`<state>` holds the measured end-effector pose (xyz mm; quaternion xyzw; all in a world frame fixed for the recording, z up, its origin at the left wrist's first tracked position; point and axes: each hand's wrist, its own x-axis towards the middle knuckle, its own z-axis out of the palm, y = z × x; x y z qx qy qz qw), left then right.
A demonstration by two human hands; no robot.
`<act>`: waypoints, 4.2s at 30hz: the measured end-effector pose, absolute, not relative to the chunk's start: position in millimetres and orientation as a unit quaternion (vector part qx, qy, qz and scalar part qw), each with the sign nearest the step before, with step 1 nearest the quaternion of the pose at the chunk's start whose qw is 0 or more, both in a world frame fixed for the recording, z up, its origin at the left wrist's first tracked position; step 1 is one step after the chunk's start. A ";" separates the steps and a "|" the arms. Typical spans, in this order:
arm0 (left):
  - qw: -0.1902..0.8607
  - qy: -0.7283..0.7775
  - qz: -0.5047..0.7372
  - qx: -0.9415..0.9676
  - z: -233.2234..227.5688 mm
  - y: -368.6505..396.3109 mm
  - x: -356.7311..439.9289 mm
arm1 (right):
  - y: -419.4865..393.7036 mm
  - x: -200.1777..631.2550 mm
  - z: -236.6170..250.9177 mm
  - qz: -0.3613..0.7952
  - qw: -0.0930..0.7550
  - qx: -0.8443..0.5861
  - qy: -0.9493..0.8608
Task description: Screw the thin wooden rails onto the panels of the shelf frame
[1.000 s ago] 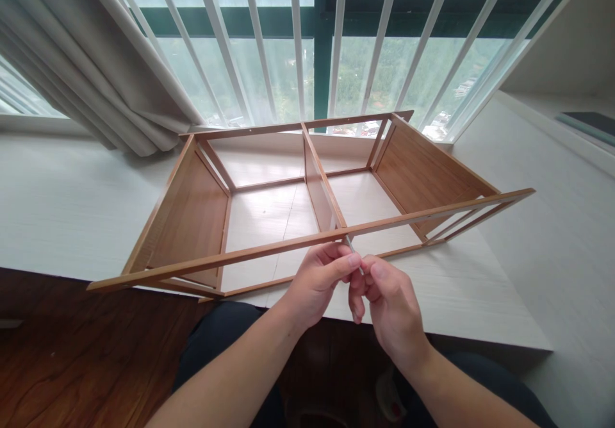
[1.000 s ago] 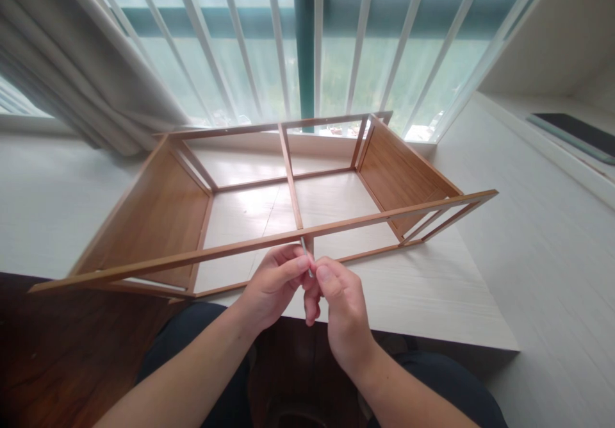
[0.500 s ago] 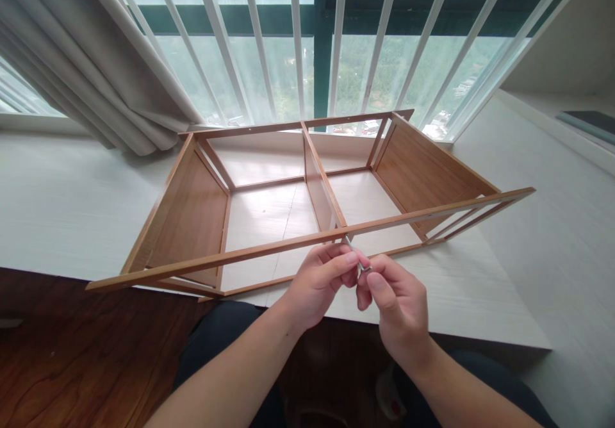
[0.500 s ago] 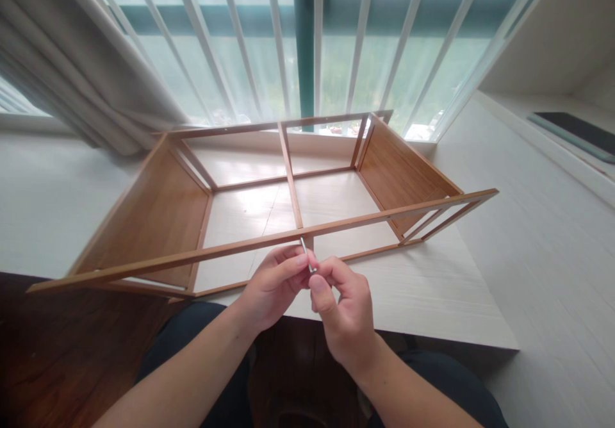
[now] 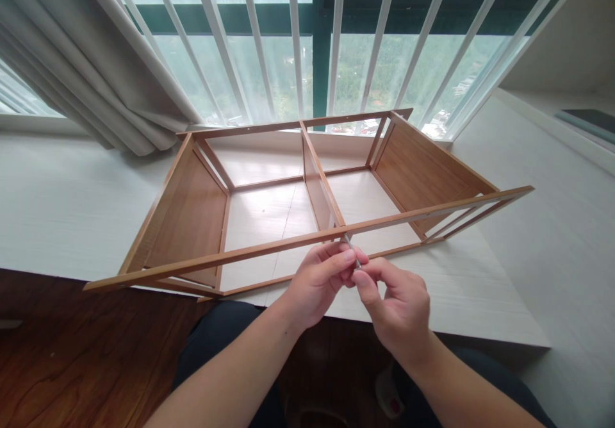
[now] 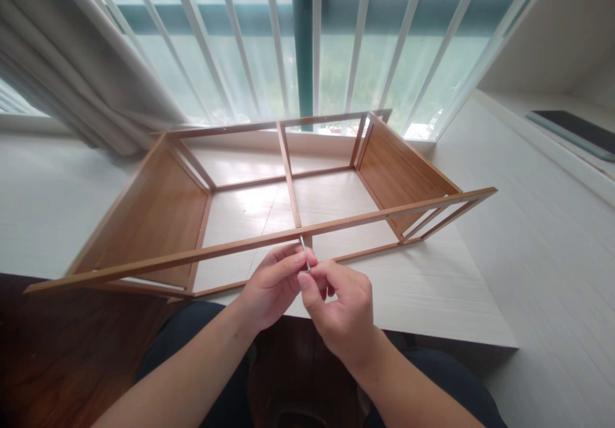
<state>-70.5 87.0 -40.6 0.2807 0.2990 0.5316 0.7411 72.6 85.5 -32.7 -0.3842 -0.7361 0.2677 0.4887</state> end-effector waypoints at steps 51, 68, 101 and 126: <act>0.724 0.322 0.539 0.285 -40.5 87.5 -69.9 | 84.4 75.1 -36.9 0.305 0.474 -0.371 -0.738; 0.707 0.338 0.562 0.265 -40.8 89.4 -69.8 | 92.8 72.3 -35.4 0.121 0.484 -0.373 -0.783; 0.692 0.362 0.580 0.233 -35.2 86.7 -69.7 | 83.7 61.8 -35.1 0.862 0.345 -0.184 -0.323; 0.708 0.346 0.570 0.232 -33.4 87.3 -71.5 | 90.2 59.6 -21.2 0.910 0.292 -0.196 -0.220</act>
